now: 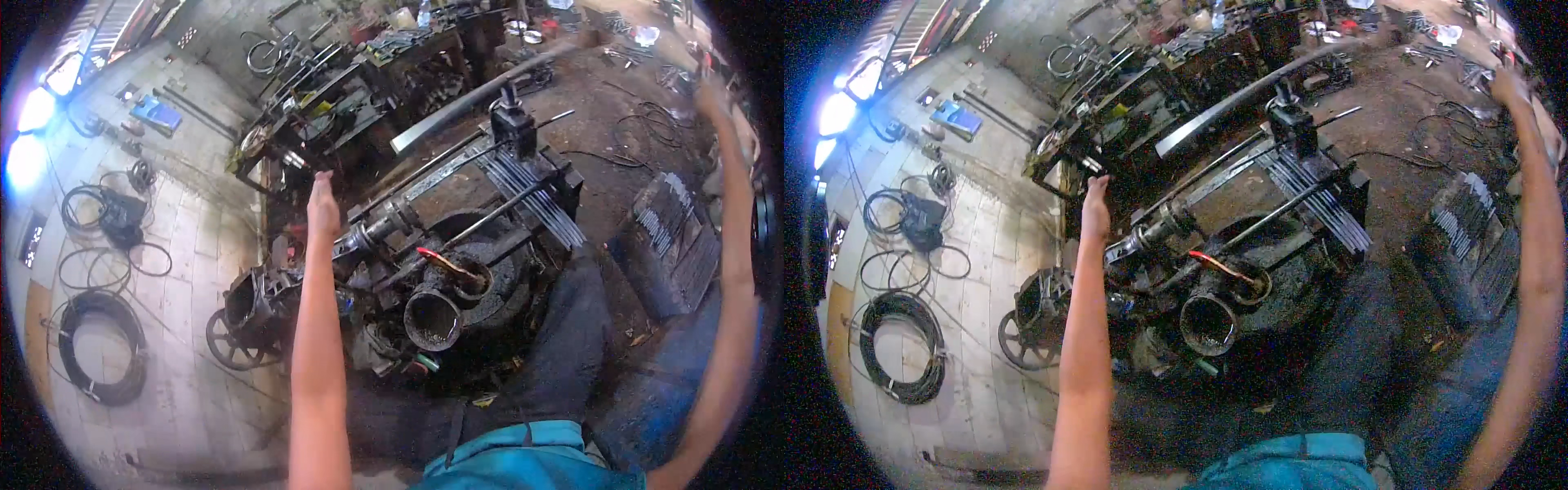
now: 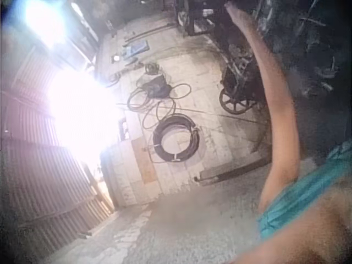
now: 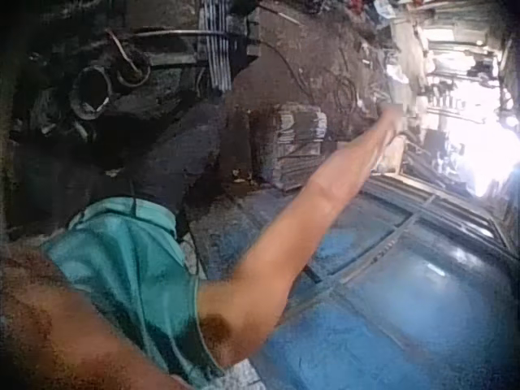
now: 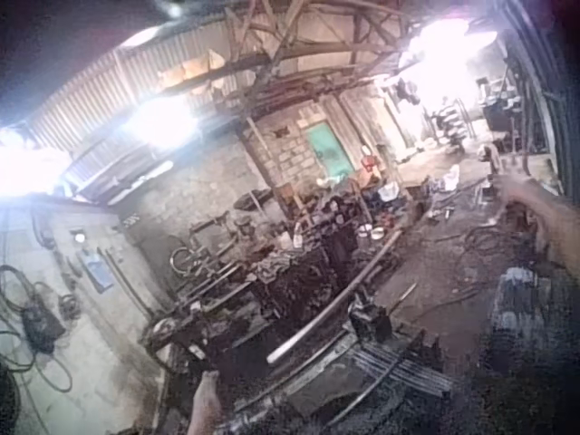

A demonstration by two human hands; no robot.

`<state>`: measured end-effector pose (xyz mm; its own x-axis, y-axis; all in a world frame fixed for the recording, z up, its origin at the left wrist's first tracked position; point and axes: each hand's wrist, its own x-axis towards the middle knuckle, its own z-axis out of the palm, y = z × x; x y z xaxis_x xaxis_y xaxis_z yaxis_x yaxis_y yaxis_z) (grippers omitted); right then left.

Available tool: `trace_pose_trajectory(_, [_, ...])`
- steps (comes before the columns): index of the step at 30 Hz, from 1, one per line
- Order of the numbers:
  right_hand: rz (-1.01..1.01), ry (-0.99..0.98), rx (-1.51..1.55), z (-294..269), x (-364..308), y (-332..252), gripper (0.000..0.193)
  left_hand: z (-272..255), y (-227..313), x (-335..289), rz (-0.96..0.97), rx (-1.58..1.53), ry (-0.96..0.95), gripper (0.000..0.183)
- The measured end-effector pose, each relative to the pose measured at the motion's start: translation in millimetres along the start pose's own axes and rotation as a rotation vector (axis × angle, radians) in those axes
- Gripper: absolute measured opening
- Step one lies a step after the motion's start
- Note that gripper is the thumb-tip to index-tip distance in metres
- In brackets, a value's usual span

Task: Operating a manual lathe or specialized metalworking machine to shape and check long metal rods.

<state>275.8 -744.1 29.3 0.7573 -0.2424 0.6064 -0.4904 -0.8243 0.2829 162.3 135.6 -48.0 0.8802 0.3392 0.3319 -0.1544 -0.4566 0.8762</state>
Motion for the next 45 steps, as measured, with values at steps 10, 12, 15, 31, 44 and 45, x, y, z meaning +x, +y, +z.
trace_pose_trajectory(10, [-0.392,-0.284,1.047,-65,-102,-153,0.047,-26,26,-42,-0.128,-0.003,-0.079,0.066])
trace_pose_trajectory(12, [-0.332,-0.439,1.111,-182,-120,-227,0.052,-51,29,-57,-0.19,0.025,-0.086,0.07])
trace_pose_trajectory(15, [-0.426,0.036,1.133,-234,-131,-277,0.05,-48,44,-72,-0.254,-0.003,-0.143,0.075])
trace_pose_trajectory(31, [-0.593,-0.06,0.462,-152,-170,-327,0.086,-49,70,-91,-0.182,0.011,-0.119,0.062])
trace_pose_trajectory(44, [-0.11,-1.027,1.409,-4,-43,-258,0.033,-36,85,-96,-0.072,0.068,-0.107,0.044])
trace_pose_trajectory(45, [-0.086,-1.01,1.422,-20,-69,-270,0.033,-48,81,-100,-0.087,0.1,-0.082,0.044])
